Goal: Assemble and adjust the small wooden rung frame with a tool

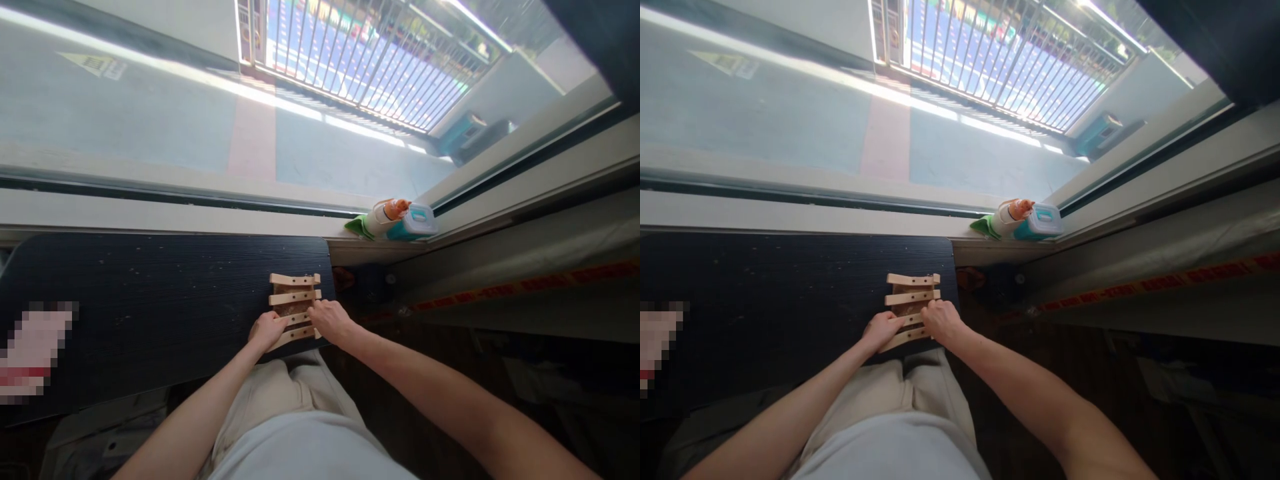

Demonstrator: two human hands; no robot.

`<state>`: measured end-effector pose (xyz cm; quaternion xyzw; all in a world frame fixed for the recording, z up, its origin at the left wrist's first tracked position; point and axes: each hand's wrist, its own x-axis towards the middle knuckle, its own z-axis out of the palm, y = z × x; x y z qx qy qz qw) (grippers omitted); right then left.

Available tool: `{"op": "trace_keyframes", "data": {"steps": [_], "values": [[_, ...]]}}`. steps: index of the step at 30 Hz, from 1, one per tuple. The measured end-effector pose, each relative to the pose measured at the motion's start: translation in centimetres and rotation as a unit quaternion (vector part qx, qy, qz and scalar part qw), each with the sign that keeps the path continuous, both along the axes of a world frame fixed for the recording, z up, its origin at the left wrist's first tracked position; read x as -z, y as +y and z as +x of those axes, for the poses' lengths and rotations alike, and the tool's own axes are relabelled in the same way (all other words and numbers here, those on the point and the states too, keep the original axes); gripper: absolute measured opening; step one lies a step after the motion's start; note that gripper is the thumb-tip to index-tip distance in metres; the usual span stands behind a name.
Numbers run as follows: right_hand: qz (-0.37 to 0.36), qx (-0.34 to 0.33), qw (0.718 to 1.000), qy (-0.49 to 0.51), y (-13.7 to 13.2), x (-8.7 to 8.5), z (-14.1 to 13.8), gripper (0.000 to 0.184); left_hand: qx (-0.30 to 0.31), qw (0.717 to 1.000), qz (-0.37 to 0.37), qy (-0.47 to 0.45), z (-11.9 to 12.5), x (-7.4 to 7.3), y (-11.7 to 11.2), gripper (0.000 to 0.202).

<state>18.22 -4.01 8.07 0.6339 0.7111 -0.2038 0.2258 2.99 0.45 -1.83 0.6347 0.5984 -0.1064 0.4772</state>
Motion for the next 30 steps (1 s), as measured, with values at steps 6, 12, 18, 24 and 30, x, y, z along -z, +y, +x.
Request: {"op": "trace_keyframes", "data": {"steps": [6, 12, 18, 24, 30], "values": [[-0.042, 0.041, 0.998, -0.017, -0.9, 1.5, -0.1, 0.020, -0.002, 1.000, -0.006, -0.007, 0.0, 0.1, 0.0, 0.028], [-0.108, 0.251, 0.962, 0.001, -1.3, 1.5, 0.1, 0.023, -0.003, 1.000, -0.012, -0.006, 0.0, 0.0, 0.1, 0.027], [-0.014, 0.140, 0.989, 0.051, -1.7, 0.0, -0.9, 0.021, -0.003, 1.000, -0.018, -0.011, -0.2, 0.4, 0.3, 0.031], [0.025, 0.098, 0.993, 0.067, -1.1, 0.2, -2.6, 0.023, 0.007, 1.000, -0.006, -0.009, -0.3, 0.7, 0.2, 0.031], [0.015, 0.088, 0.995, 0.054, -1.1, 0.6, -2.3, 0.019, 0.012, 1.000, -0.007, -0.011, -0.3, 1.1, 0.3, 0.031]]}}
